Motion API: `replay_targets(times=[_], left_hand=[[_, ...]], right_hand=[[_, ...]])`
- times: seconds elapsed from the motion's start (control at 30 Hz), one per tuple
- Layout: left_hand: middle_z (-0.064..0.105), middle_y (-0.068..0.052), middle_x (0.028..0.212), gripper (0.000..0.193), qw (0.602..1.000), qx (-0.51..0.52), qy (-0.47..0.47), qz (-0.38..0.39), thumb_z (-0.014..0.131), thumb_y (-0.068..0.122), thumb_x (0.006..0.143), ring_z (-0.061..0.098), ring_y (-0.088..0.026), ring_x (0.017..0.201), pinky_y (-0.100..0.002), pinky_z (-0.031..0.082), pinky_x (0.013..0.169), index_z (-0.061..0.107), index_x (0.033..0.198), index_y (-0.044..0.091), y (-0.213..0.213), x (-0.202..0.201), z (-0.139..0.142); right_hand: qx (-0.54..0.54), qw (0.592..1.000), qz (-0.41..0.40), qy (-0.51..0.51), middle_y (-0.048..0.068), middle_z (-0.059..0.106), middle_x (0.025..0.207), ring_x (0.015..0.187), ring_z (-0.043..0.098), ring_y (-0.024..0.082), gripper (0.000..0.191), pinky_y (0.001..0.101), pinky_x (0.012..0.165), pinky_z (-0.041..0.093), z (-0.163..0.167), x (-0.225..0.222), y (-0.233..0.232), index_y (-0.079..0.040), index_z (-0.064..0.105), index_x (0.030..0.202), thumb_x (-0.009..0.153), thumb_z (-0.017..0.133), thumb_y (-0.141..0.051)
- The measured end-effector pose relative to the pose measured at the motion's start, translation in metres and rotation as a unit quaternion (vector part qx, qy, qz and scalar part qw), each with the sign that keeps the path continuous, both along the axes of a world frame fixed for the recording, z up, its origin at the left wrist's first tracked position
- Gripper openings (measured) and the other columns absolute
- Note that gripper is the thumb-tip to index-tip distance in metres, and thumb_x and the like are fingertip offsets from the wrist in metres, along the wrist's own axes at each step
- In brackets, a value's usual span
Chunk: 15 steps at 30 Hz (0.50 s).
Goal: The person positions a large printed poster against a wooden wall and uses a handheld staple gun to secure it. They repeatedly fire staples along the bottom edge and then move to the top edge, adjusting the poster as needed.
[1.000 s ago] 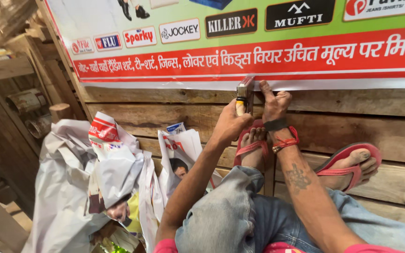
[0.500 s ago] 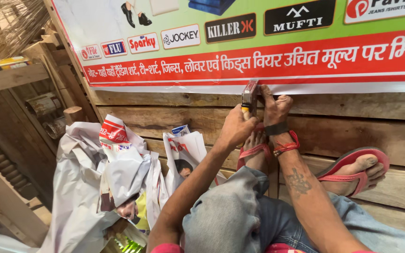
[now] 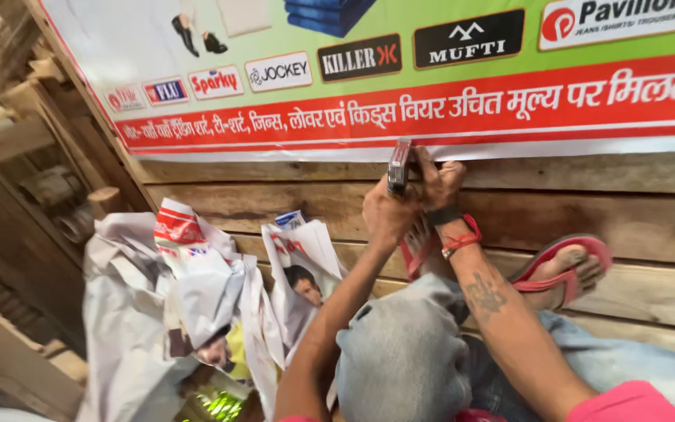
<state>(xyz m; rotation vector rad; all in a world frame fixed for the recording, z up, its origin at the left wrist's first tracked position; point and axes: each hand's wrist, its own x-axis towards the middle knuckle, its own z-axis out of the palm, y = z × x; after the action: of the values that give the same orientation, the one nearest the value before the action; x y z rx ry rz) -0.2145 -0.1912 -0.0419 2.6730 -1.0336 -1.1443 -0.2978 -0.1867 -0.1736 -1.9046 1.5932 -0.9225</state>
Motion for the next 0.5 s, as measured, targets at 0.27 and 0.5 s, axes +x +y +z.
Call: replay_targets(times=[0.27, 0.5], left_hand=[[0.073, -0.010, 0.101, 0.044, 0.958, -0.182, 0.221, 0.002, 0.072, 0.008, 0.075, 0.069, -0.025, 0.094, -0.039, 0.054, 0.084, 0.065, 0.119, 0.003, 0.058, 0.036, -0.023], [0.069, -0.007, 0.086, 0.027, 0.928, -0.043, 0.359, 0.089, 0.068, 0.002, 0.080, 0.061, -0.015, 0.069, -0.034, 0.049, 0.060, 0.068, 0.107, -0.001, 0.053, 0.063, -0.020]], right_hand=[[0.260, 0.838, -0.197, -0.437, -0.007, 0.056, 0.078, 0.069, 0.047, 0.005, 0.043, 0.0269, 0.059, 0.042, 0.010, 0.017, -0.005, -0.010, 0.057, 0.077, 0.089, 0.083, -0.042], [0.217, 0.801, -0.330, -0.450, -0.009, 0.047, 0.072, 0.068, 0.039, 0.005, 0.051, 0.0286, 0.063, 0.043, -0.006, -0.029, -0.007, -0.014, 0.045, 0.066, 0.090, 0.089, -0.024]])
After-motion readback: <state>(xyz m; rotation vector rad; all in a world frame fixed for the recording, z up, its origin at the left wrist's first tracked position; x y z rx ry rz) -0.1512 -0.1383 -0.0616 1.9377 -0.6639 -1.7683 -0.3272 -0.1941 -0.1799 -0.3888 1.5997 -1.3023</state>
